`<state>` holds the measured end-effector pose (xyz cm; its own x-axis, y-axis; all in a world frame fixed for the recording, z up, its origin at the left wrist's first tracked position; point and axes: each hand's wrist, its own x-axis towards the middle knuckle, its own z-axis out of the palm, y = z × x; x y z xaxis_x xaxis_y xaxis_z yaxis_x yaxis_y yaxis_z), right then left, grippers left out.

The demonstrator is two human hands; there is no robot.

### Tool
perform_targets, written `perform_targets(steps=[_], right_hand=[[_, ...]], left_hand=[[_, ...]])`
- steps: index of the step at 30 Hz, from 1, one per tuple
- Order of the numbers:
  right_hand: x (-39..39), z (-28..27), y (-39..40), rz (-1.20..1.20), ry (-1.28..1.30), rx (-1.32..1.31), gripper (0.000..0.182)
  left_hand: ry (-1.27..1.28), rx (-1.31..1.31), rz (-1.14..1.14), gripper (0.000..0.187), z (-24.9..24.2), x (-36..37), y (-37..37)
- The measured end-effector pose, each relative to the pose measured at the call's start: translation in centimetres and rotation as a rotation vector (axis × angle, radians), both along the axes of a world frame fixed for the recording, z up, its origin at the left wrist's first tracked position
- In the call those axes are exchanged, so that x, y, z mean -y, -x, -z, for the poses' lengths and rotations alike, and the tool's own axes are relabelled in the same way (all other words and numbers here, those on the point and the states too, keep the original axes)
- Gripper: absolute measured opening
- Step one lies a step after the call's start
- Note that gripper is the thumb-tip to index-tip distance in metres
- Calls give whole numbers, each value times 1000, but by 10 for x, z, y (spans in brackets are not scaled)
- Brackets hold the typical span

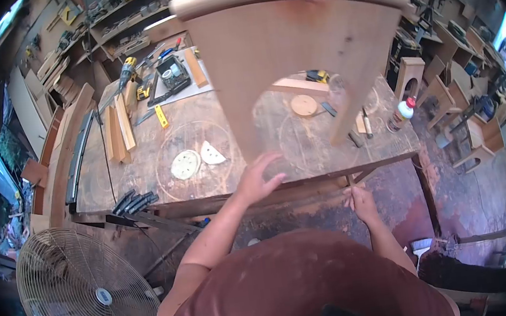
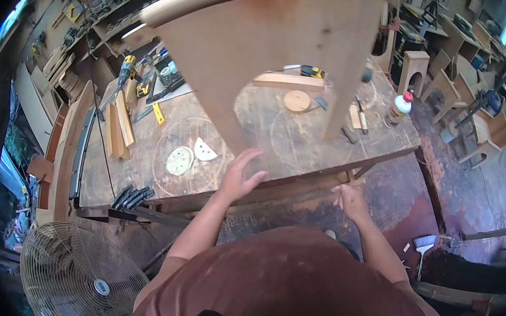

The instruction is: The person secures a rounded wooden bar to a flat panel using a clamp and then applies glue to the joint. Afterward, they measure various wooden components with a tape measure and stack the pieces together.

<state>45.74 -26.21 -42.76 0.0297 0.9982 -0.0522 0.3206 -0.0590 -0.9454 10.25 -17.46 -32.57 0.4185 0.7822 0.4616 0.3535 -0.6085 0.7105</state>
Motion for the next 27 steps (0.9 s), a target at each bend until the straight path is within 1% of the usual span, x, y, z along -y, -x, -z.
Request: perform_targets(steps=[2,3,5,6,7,9,10,11,12,13,14,15,16,17,19,20,22,23,25,26,27], right_hand=[[14,-5,-34,-94,10,-9,37],[22,-2,-54,-69,15,-26,37],[29,3,-94,-1,-88,-37,37],[34,7,-116,23,-86,-56,37],[39,11,-139,64,-44,-112,39],[47,18,-176,122,42,-217,43],[53,-4,-185,160,161,-279,37],[52,0,-198,162,164,-297,37],[53,7,-212,146,166,-211,30],[54,12,-224,135,171,-124,30],[53,11,-230,156,185,-142,30],[50,10,-234,186,112,-49,31],[49,8,-239,220,43,51,36],[46,11,-244,255,62,47,36],[32,21,-261,269,-16,-11,41],[23,22,-274,302,-5,-2,41],[9,28,-301,290,67,-234,46],[2,36,-321,303,81,-228,46],[-18,52,-364,173,-66,-443,50],[-31,48,-383,173,-59,-436,50],[-41,44,-400,221,-192,-328,50]], left_hand=[[83,16,-8,50,-1,0,-41],[89,-2,17,50,2,7,-65],[220,14,97,49,5,23,-116],[245,50,133,49,5,33,-141],[256,27,146,49,6,36,-161],[371,77,178,49,10,41,-190],[377,24,185,50,8,39,-200],[381,6,185,50,6,37,-208],[421,4,227,52,3,34,-216],[465,1,275,53,0,30,-224],[482,-19,292,53,-2,25,-232],[488,-82,310,54,-3,19,-239],[493,-142,334,55,-1,13,-249],[509,-153,370,55,3,9,-258],[520,-183,407,58,15,3,-277],[548,-164,432,59,20,1,-290],[587,-174,489,59,27,-6,-320],[614,-184,507,59,27,-11,-335],[641,-185,535,56,37,-25,-374],[669,-145,559,54,47,-33,-397],[702,-108,580,53,56,-40,-420]])
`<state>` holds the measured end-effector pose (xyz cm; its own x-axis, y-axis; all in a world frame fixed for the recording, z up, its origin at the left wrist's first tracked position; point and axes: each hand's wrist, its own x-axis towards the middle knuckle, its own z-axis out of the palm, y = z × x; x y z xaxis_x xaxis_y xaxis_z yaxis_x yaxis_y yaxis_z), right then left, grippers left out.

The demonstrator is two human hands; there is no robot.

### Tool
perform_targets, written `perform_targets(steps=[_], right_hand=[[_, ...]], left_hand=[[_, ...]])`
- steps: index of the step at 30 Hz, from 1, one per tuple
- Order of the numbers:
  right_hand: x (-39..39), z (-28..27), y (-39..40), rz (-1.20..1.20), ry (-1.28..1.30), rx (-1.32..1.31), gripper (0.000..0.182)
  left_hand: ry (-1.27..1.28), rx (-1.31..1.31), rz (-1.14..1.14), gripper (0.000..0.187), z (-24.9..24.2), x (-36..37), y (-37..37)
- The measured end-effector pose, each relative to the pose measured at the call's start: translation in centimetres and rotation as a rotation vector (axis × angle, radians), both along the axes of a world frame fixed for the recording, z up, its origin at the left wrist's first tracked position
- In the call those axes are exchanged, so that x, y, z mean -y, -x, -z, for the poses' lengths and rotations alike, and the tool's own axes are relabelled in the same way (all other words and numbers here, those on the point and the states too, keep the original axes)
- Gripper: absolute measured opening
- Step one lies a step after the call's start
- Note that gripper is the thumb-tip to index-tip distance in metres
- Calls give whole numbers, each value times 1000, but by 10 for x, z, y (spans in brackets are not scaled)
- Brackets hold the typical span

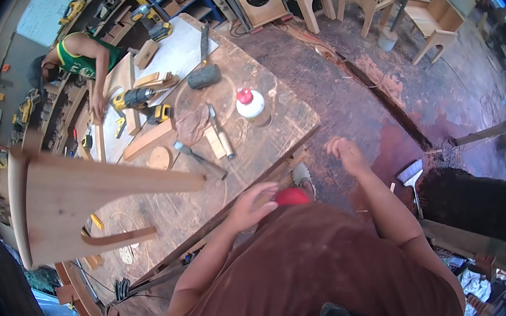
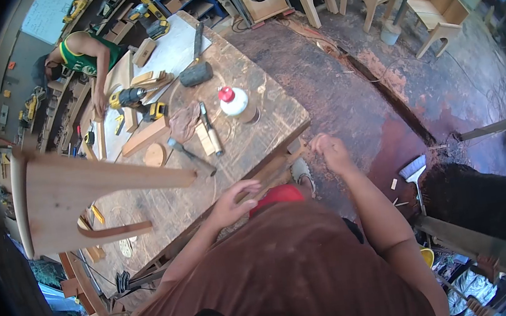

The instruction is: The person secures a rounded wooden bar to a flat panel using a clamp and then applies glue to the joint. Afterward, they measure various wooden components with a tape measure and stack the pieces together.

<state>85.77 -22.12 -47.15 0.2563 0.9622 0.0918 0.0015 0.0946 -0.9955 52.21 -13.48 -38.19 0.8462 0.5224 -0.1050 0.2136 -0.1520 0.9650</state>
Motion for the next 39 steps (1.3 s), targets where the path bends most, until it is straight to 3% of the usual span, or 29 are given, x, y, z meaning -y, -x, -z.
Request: perform_targets(steps=[2,5,7,8,11,12,13,16,18,19,22,25,29,31,33,34,36,39], right_hand=[[-23,1,-32,69,-98,111,50],[-39,19,-76,178,84,-56,45],[-59,27,-107,169,154,-10,39],[-68,26,-115,163,175,-30,39],[-118,39,-150,85,448,96,36],[-137,59,-159,-18,471,176,35],[-156,81,-169,-128,494,257,34],[-209,161,-177,-384,524,146,31],[-256,194,-185,-559,550,214,29],[-269,200,-185,-684,625,239,28],[-309,202,-175,-747,612,263,28],[-317,321,-114,-895,381,380,32],[-339,259,-96,-1006,274,498,34],[-355,251,-84,-1006,591,461,33],[-343,336,-54,-1025,249,576,33],[-342,345,-55,-963,210,519,31],[-353,285,-84,-1002,227,426,27],[-343,275,-105,-964,81,449,24]], left_hand=[[-3,28,18,49,19,-26,-55],[239,41,-46,45,39,-53,-130],[-3,93,-6,44,40,-86,-180],[15,71,-12,44,41,-97,-196],[-175,-35,-173,47,44,-127,-242],[-157,-55,-189,47,52,-136,-251],[-300,-124,-302,48,64,-142,-261],[-686,-363,-553,48,100,-143,-282],[-779,-603,-538,43,92,-144,-306],[-747,-636,-544,43,92,-144,-309],[-755,-743,-529,41,93,-153,-311],[-747,-825,-498,42,90,-150,-313],[-699,-923,-458,47,79,-156,-319],[-692,-927,-479,49,80,-153,-321],[-698,-903,-477,53,77,-153,-313],[-700,-896,-481,55,76,-153,-313],[-666,-879,-491,57,76,-149,-311],[-663,-849,-527,58,77,-142,-305]])
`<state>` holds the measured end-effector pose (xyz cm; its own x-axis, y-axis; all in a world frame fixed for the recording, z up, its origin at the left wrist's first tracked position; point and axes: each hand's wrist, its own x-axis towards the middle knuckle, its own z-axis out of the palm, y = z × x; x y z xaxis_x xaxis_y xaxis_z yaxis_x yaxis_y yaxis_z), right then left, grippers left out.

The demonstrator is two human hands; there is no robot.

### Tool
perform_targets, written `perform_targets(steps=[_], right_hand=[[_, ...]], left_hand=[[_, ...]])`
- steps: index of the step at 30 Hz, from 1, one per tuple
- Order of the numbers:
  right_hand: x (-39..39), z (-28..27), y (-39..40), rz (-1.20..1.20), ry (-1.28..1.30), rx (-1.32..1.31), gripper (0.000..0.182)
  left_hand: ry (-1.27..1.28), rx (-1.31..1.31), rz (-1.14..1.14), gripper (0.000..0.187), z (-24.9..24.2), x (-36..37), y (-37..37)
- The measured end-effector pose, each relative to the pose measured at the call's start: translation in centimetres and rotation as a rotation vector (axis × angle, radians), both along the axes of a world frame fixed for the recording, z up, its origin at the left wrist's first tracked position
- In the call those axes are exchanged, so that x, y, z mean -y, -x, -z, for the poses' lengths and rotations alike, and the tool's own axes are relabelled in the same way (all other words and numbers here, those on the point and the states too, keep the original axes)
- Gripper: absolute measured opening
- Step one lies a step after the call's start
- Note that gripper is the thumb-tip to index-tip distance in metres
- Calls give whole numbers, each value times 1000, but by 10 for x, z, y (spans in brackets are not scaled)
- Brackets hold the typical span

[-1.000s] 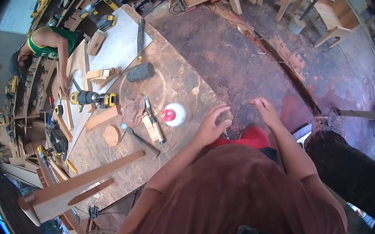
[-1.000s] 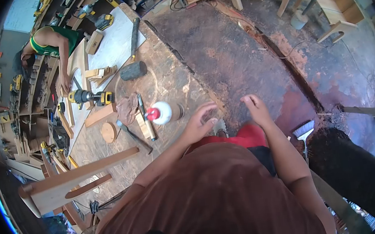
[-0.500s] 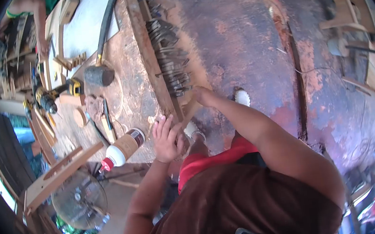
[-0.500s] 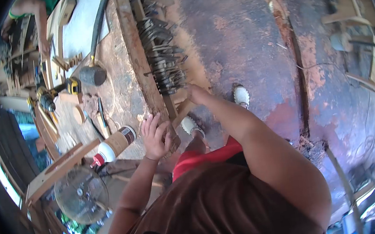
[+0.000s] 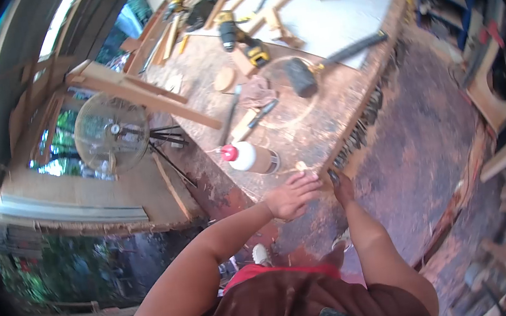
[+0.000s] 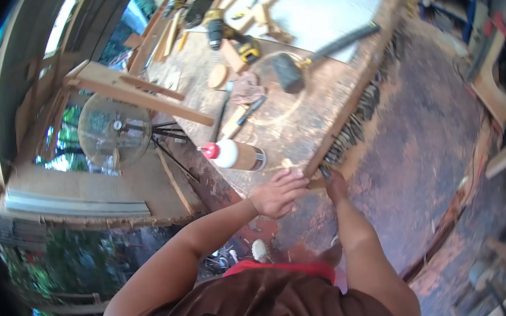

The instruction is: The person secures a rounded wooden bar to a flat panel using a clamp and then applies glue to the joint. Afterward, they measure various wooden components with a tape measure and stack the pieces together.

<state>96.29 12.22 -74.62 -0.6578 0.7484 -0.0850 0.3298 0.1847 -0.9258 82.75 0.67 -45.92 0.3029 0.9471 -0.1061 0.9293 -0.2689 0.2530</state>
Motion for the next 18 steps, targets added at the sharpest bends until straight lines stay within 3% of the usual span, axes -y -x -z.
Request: perform_targets(steps=[7,9,12,14,15,17,18], right_hand=[[42,-73,-103,132,-53,-78,20],[54,-96,-134,175,105,-126,17],[70,-201,-147,191,-29,-159,13],[89,-268,-147,224,306,-211,11],[99,-304,-142,229,277,-209,11],[124,-377,-118,71,241,-235,11],[140,-411,-101,87,210,-234,11]], left_hand=[[-80,116,65,49,19,9,10],[-87,143,71,45,14,9,11],[-148,263,56,46,7,20,9],[-162,423,-12,51,10,38,-1],[-189,431,1,51,9,54,-4],[-86,775,28,60,-1,89,-1],[-105,780,57,60,-12,103,4]])
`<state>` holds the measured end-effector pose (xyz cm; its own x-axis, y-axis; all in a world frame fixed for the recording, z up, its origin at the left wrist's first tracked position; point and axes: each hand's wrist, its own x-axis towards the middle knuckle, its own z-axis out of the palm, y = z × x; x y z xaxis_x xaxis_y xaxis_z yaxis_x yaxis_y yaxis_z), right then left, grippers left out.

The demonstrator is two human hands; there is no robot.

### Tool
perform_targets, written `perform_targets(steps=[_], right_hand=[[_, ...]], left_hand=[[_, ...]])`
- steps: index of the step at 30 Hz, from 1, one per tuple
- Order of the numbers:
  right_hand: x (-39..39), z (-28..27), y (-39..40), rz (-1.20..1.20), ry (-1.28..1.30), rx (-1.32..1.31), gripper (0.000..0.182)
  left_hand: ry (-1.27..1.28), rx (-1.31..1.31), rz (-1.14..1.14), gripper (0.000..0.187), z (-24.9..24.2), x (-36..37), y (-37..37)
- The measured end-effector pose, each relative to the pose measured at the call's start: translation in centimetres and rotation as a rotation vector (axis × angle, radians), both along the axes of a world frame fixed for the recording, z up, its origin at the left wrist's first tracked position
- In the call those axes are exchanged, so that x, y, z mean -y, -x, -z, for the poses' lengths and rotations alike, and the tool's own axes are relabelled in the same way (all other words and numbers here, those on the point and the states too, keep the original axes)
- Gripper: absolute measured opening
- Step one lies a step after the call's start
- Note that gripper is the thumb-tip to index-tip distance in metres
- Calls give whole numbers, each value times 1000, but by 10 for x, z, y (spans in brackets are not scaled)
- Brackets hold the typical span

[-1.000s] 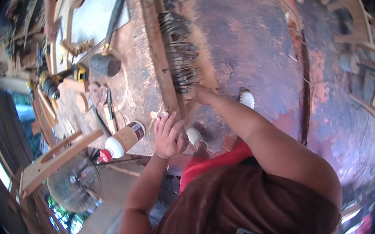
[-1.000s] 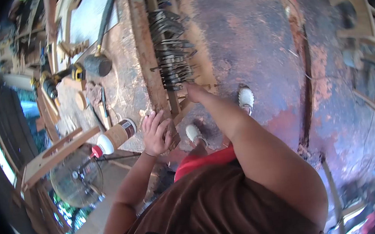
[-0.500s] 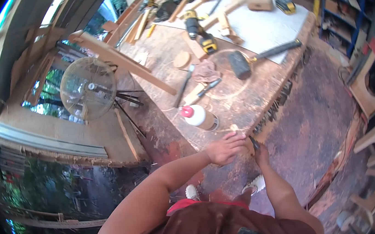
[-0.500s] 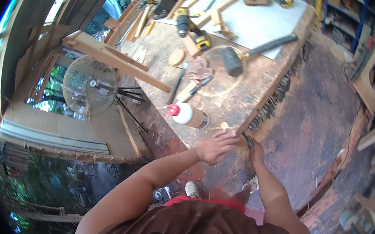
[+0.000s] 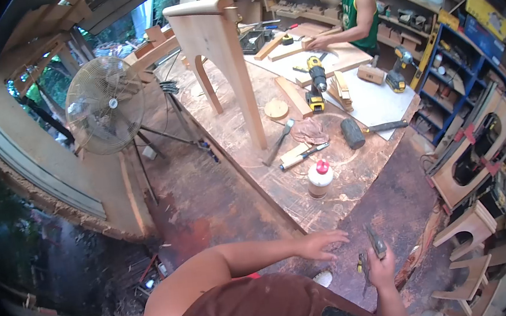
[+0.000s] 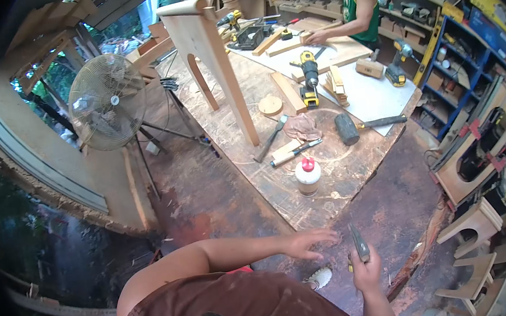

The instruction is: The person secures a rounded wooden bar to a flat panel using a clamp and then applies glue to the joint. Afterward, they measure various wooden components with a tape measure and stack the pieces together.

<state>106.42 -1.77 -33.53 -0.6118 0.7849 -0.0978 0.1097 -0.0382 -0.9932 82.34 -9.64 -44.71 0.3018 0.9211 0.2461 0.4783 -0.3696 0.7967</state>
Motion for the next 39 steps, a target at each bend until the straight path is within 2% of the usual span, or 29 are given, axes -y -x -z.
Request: perform_targets(steps=[2,3,5,6,8,10,14,16,18,20,22,23,25,26,28,30,31,34,35,37,38,39], right_hand=[[35,-55,47,-49,11,-70,12],[50,-70,76,-74,-73,-108,12],[90,-100,134,-98,-180,-170,14],[112,-118,169,-102,-216,-201,16],[150,-147,232,-186,-249,-295,22],[182,-172,289,-241,-304,-353,25],[228,-191,390,-356,-401,-451,21],[244,-209,424,-452,-488,-371,27],[250,-214,455,-492,-545,-324,31],[249,-203,486,-436,-937,-396,41],[234,-189,497,-398,-1025,-452,43],[223,-179,501,-355,-1117,-507,45],[204,-133,505,-308,-1044,-538,42],[193,-112,507,-270,-990,-473,43],[176,-77,517,-229,-926,-415,45],[156,-53,530,-127,-605,-367,48],[145,-47,538,-124,-595,-376,48],[111,-34,557,-314,-213,-411,50],[104,-33,562,-319,-203,-406,50],[89,-32,573,-394,92,-480,45],[80,-28,578,-399,102,-473,45],[71,-23,585,-390,-74,-416,41]], left_hand=[[32,73,111,67,-29,37,16],[21,68,131,67,-44,56,28],[77,324,81,71,-76,90,56],[-152,239,-3,75,-90,102,76],[-196,362,-221,68,-115,138,112],[-276,469,-317,67,-124,166,155],[-200,650,-334,60,-151,223,219],[-248,613,-650,47,-158,230,249],[-341,659,-721,41,-176,236,272],[-432,700,-801,35,-184,239,301],[-363,832,-879,32,-183,239,334],[-449,901,-840,33,-188,239,344],[-448,927,-791,35,-206,238,367],[-411,938,-778,40,-209,234,380],[-409,890,-842,40,-208,217,403],[-392,861,-849,40,-210,196,418],[-373,837,-835,41,-210,186,425],[-326,834,-821,43,-211,154,440],[-302,862,-819,44,-210,146,442],[-283,867,-827,44,-209,132,450],[-263,867,-826,45,-207,129,454],[-257,871,-835,45,-206,125,457]])
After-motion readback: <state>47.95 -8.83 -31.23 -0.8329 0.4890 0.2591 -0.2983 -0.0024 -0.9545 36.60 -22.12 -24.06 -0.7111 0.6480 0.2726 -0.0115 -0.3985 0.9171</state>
